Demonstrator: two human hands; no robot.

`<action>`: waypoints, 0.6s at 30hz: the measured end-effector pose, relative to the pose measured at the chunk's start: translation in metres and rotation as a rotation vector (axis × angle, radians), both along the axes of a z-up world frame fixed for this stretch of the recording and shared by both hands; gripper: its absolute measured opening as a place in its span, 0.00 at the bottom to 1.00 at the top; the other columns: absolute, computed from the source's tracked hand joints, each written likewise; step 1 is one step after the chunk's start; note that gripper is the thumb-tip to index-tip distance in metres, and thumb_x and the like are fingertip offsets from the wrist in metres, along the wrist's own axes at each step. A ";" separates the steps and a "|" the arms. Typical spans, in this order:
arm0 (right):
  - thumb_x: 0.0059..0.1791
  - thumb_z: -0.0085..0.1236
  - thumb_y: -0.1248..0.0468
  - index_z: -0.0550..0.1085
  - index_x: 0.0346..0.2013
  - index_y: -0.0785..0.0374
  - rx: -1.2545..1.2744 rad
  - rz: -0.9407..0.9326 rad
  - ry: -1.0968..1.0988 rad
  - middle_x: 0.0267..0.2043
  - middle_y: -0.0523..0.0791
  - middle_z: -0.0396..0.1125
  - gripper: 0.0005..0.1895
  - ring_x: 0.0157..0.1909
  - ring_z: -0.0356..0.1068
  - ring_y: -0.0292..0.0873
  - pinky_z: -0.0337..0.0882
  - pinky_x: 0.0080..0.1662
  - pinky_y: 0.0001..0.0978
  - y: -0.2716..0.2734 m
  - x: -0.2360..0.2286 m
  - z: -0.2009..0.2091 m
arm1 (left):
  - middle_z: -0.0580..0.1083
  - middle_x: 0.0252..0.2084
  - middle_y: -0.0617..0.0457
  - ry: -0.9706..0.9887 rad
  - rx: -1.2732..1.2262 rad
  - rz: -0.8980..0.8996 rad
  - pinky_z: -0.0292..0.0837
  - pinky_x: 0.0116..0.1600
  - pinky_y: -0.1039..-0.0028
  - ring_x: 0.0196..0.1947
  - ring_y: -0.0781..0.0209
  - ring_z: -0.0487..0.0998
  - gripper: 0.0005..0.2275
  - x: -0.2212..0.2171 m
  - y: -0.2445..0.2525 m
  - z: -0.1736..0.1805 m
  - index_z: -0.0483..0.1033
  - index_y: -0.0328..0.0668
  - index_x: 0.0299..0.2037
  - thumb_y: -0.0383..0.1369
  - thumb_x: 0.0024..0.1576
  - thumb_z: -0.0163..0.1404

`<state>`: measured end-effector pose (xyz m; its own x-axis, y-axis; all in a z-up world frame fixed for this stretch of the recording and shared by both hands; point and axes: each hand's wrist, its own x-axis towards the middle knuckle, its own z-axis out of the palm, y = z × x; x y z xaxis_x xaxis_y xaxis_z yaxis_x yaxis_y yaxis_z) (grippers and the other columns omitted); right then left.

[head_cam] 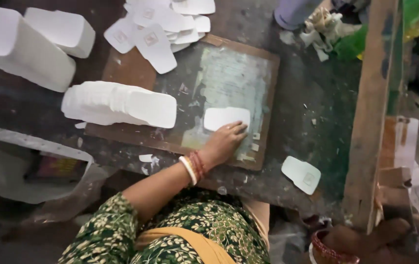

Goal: The person repeatedly places white foam trays on a wooden board, applies a substance with a squeegee, and stacks the finished trays. The process is repeated continuously for each tray.

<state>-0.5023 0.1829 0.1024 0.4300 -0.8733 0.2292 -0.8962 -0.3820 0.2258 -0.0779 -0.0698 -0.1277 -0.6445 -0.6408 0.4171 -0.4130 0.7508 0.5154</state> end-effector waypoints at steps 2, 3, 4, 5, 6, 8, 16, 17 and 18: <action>0.49 0.48 0.43 0.67 0.24 0.78 0.077 0.038 0.088 0.32 0.55 0.75 0.34 0.31 0.76 0.53 0.71 0.32 0.44 -0.004 0.067 -0.016 | 0.74 0.60 0.42 -0.055 -0.058 -0.032 0.65 0.67 0.63 0.64 0.47 0.72 0.15 -0.017 -0.007 0.005 0.80 0.36 0.50 0.27 0.53 0.51; 0.49 0.48 0.43 0.67 0.24 0.78 0.080 0.035 0.089 0.32 0.55 0.75 0.34 0.31 0.76 0.53 0.71 0.32 0.44 -0.011 0.095 -0.014 | 0.74 0.60 0.42 -0.053 -0.055 -0.034 0.65 0.67 0.63 0.64 0.47 0.72 0.15 -0.016 0.000 0.007 0.80 0.36 0.50 0.27 0.53 0.51; 0.56 0.45 0.50 0.68 0.31 0.74 -0.089 -0.401 -0.187 0.33 0.55 0.74 0.26 0.33 0.75 0.50 0.73 0.36 0.39 -0.018 0.123 -0.012 | 0.74 0.58 0.42 -0.079 -0.064 -0.071 0.65 0.66 0.63 0.63 0.45 0.71 0.16 -0.014 0.005 0.010 0.80 0.36 0.48 0.28 0.50 0.51; 0.62 0.43 0.56 0.69 0.38 0.70 -0.261 -0.836 -0.467 0.34 0.55 0.73 0.19 0.34 0.73 0.48 0.74 0.41 0.35 -0.027 0.151 -0.011 | 0.75 0.57 0.42 -0.107 -0.075 -0.107 0.65 0.65 0.62 0.62 0.44 0.71 0.17 -0.012 0.009 0.013 0.80 0.36 0.47 0.29 0.47 0.52; 0.62 0.43 0.56 0.69 0.38 0.70 -0.261 -0.838 -0.467 0.34 0.55 0.73 0.19 0.34 0.73 0.48 0.74 0.41 0.35 -0.039 0.173 0.003 | 0.75 0.57 0.42 -0.107 -0.074 -0.110 0.65 0.65 0.62 0.62 0.44 0.71 0.17 -0.011 0.016 0.007 0.80 0.36 0.47 0.29 0.47 0.52; 0.71 0.34 0.59 0.70 0.44 0.67 -0.311 -0.526 -0.617 0.41 0.53 0.73 0.20 0.40 0.76 0.45 0.74 0.43 0.30 -0.061 0.218 0.032 | 0.76 0.57 0.46 -0.087 -0.103 -0.089 0.66 0.65 0.63 0.63 0.49 0.72 0.15 -0.008 0.028 -0.004 0.80 0.37 0.48 0.28 0.52 0.50; 0.65 0.51 0.56 0.66 0.51 0.74 -0.991 -0.439 -0.762 0.40 0.57 0.69 0.19 0.41 0.71 0.48 0.74 0.43 0.38 -0.065 0.186 -0.053 | 0.77 0.55 0.47 -0.062 0.009 -0.116 0.68 0.65 0.64 0.62 0.50 0.73 0.12 -0.007 0.035 -0.005 0.83 0.40 0.43 0.28 0.53 0.49; 0.65 0.55 0.54 0.68 0.49 0.72 -1.004 -0.502 -0.739 0.37 0.56 0.69 0.20 0.39 0.71 0.46 0.72 0.39 0.36 -0.069 0.195 -0.052 | 0.78 0.52 0.47 -0.082 0.041 -0.140 0.69 0.65 0.63 0.61 0.49 0.74 0.11 -0.006 0.040 -0.005 0.83 0.41 0.42 0.28 0.53 0.49; 0.65 0.55 0.54 0.68 0.49 0.72 -1.013 -0.492 -0.748 0.37 0.56 0.69 0.20 0.39 0.71 0.46 0.72 0.39 0.36 -0.075 0.206 -0.058 | 0.78 0.52 0.47 -0.084 0.028 -0.131 0.69 0.65 0.63 0.61 0.49 0.74 0.11 0.004 0.045 0.022 0.83 0.41 0.42 0.28 0.53 0.49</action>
<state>-0.2967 0.1075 0.0444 -0.3860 -0.2086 0.8986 -0.9220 0.0537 -0.3836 -0.0742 -0.0253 -0.1060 -0.7554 -0.5595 0.3410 -0.3550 0.7869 0.5047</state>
